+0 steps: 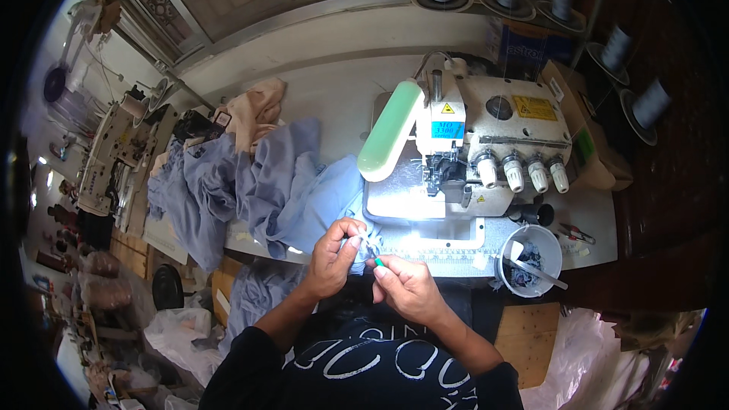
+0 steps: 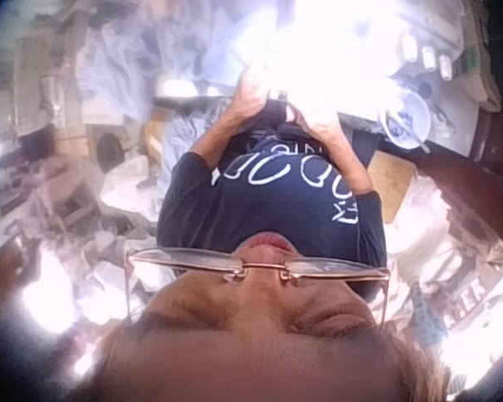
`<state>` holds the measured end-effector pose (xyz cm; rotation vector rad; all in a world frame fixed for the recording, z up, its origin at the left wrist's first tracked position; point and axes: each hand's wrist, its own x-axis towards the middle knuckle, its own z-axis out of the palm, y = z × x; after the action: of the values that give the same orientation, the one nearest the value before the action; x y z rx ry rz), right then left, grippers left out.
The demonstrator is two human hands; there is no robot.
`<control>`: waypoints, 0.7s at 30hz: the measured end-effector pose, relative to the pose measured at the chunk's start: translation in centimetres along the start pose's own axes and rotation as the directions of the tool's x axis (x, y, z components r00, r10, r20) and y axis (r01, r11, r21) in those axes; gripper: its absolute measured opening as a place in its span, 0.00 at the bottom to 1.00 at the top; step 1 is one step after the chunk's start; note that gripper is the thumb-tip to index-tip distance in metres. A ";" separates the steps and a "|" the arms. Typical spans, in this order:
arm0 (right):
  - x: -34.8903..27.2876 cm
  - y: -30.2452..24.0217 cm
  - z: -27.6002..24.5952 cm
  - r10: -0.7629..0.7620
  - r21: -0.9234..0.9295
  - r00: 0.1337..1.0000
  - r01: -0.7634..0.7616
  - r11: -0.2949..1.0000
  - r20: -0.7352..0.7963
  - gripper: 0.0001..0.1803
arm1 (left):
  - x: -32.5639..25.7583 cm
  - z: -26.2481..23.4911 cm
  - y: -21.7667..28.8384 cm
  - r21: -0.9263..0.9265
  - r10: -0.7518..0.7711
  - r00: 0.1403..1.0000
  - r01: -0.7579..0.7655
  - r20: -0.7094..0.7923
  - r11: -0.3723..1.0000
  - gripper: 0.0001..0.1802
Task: The person aligns the edges of light blue shirts and sews them using an industrial sewing machine. They handle the fabric garments one at a time and use a small thread trimmer to cut the thread.
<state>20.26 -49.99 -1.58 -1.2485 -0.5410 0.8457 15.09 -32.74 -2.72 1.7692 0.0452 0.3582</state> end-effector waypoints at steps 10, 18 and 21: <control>-0.1 0.1 0.0 -0.039 -0.021 0.999 0.039 0.999 0.009 0.13 | -0.2 0.0 -0.6 -0.082 -0.013 1.000 0.014 0.015 0.997 0.04; 0.0 0.1 -0.1 -0.009 -0.022 1.000 0.009 1.000 -0.002 0.13 | -0.3 0.0 -0.8 -0.111 -0.020 0.999 0.024 0.037 0.994 0.05; -0.1 0.0 -0.1 0.007 -0.023 1.000 -0.007 1.000 -0.001 0.13 | -0.3 0.0 -0.9 -0.113 -0.015 0.999 0.020 0.048 0.993 0.05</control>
<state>20.25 -50.09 -1.60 -1.2723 -0.5479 0.8466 14.93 -32.58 -3.64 1.6630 0.0065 0.3008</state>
